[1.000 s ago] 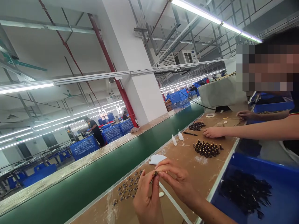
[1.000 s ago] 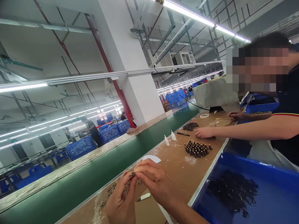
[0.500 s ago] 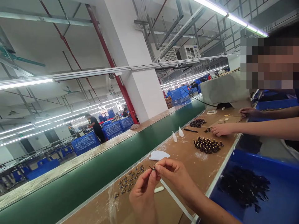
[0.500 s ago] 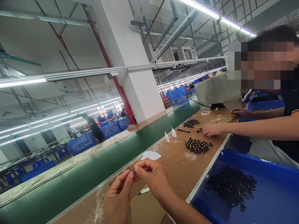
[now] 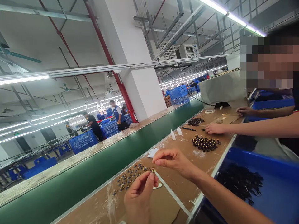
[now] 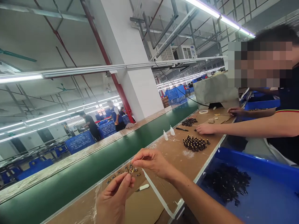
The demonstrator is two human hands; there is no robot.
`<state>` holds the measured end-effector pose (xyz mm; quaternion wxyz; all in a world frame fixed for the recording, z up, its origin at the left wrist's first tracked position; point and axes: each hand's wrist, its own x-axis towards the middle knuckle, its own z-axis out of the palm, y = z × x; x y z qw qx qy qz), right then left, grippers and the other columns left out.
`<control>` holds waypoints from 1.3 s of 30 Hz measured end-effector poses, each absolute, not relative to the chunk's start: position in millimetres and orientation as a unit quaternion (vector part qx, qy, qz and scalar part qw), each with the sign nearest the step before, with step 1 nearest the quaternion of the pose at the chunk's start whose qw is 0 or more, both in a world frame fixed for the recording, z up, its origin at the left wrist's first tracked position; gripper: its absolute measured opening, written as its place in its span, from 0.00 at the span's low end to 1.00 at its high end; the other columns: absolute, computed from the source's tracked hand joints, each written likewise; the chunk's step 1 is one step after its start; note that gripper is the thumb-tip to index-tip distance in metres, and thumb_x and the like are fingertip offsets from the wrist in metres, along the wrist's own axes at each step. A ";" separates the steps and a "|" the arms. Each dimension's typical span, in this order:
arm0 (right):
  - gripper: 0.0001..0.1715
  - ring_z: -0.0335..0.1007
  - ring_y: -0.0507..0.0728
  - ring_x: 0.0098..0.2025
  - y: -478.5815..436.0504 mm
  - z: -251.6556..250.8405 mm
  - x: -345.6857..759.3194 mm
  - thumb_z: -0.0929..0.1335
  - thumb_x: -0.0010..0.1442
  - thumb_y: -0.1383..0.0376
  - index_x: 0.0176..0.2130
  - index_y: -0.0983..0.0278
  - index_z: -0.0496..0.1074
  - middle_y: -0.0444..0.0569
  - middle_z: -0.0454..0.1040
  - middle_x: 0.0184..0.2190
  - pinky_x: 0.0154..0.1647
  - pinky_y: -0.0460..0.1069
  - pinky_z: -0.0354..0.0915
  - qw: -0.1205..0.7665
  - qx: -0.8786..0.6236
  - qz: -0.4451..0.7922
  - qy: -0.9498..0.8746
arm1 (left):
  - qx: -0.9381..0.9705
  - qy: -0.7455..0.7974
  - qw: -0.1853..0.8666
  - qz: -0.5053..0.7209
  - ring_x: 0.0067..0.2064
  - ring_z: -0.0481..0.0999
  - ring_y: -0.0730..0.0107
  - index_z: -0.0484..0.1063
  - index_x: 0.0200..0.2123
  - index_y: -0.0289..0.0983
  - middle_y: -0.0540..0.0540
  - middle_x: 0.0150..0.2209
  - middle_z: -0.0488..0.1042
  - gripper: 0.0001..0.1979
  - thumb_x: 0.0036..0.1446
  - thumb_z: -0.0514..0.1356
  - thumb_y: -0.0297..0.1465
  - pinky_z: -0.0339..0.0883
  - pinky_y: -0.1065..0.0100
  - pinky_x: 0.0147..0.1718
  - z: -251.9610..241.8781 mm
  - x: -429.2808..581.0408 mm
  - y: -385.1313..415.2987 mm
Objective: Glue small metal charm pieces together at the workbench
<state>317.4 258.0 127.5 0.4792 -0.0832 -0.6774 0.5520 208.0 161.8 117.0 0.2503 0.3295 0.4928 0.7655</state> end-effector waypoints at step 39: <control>0.13 0.69 0.51 0.38 276.9 125.2 332.1 0.68 0.55 0.57 0.36 0.62 0.76 0.46 0.75 0.35 0.42 0.46 0.63 0.380 -0.077 0.409 -0.827 | 0.404 0.539 0.400 0.621 0.26 0.72 0.74 0.77 0.26 0.32 0.44 0.24 0.76 0.15 0.37 0.69 0.37 0.67 0.70 0.33 124.6 172.7 156.0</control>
